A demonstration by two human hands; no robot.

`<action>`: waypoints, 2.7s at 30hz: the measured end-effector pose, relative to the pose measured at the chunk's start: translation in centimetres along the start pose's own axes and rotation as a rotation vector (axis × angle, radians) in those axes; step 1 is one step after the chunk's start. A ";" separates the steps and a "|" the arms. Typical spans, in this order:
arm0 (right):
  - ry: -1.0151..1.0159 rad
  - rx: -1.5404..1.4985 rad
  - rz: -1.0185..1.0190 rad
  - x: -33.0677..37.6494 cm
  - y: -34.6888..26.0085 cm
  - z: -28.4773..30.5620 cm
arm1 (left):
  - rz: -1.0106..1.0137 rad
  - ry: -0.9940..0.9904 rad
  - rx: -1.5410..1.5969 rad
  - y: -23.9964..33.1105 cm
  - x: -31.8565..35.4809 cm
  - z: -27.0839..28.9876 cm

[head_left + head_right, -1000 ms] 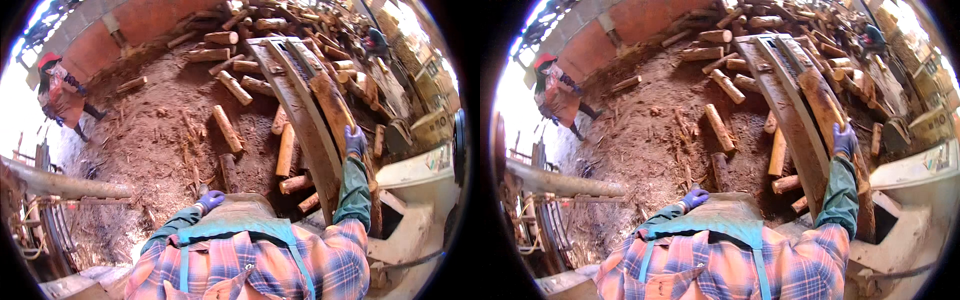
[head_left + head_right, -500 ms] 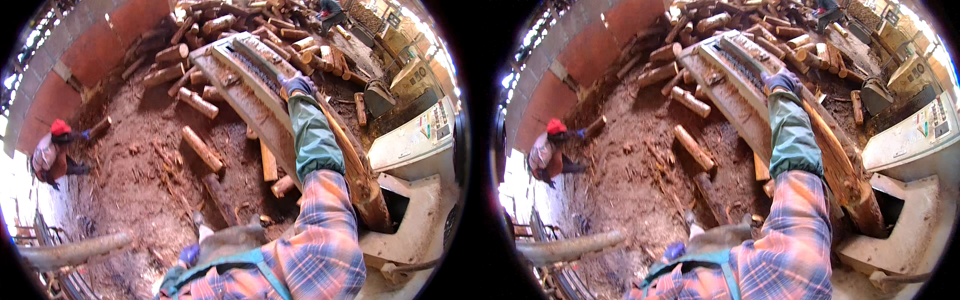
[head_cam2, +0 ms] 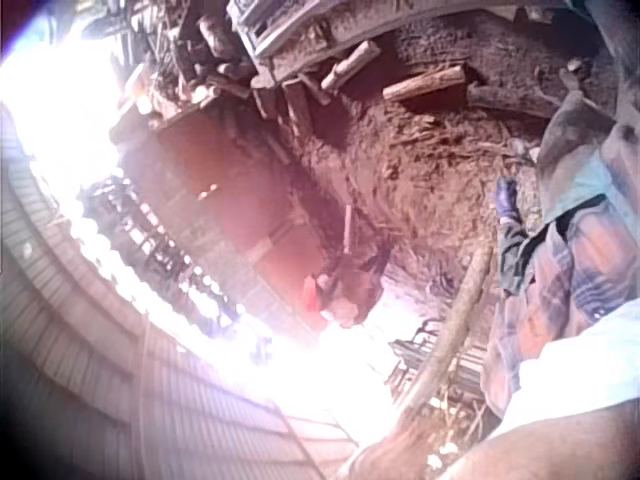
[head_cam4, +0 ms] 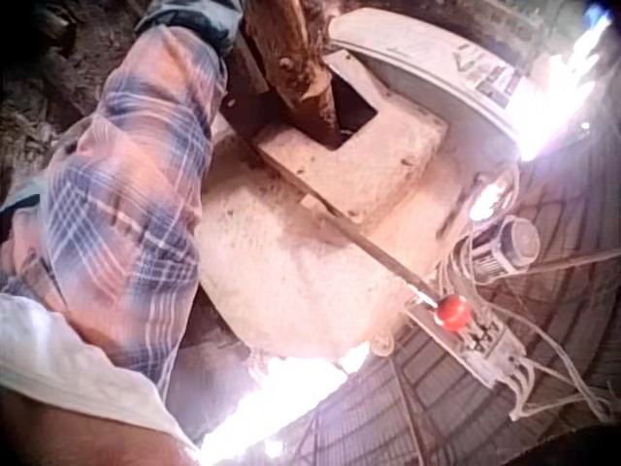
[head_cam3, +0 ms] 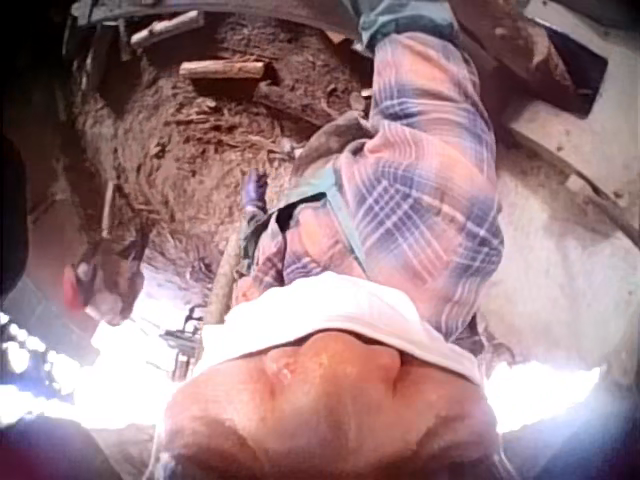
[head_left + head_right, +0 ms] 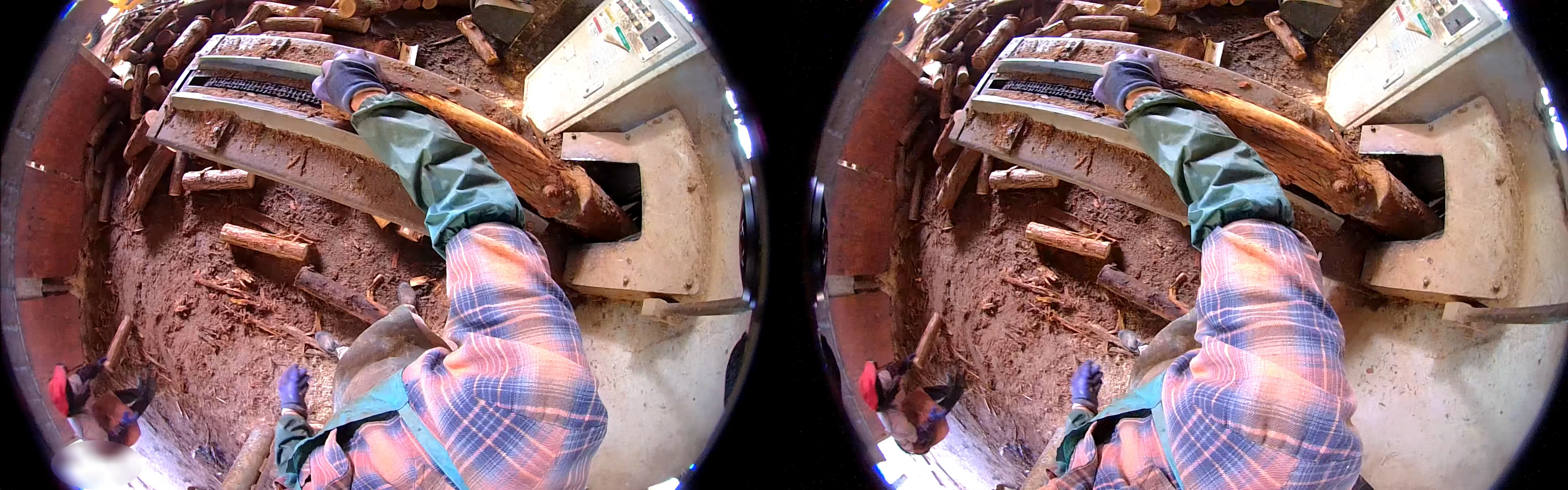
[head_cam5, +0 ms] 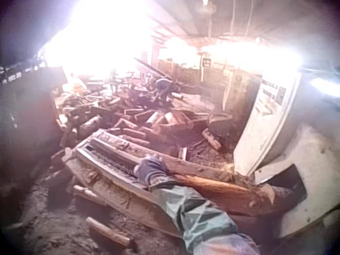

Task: The person repeatedly picks up logs from a pile on the floor and feeds them one by one into a wood chipper. The person handles logs of varying sizes, lifting and positioning them into the machine's intake slot.

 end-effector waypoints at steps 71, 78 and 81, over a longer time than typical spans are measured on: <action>-0.525 -1.765 0.090 17.2 -35.6 -14.7 | -0.830 -0.232 0.027 15.1 13.5 -4.4; -0.198 -1.483 0.483 3.3 -20.0 9.7 | -1.314 -0.705 -0.113 31.4 24.2 -23.7; 0.054 -0.858 0.559 -1.8 -14.7 17.1 | -1.447 -0.618 -0.146 36.0 27.9 -30.7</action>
Point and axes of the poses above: each hand's wrist, its own x-axis away from the middle knuckle, its own z-axis out of the back of the hand, y = z × x, the point moved 5 cm from there along -x, towards the middle knuckle, and after that the axes turned 14 degrees about z, right-handed, at the moved point
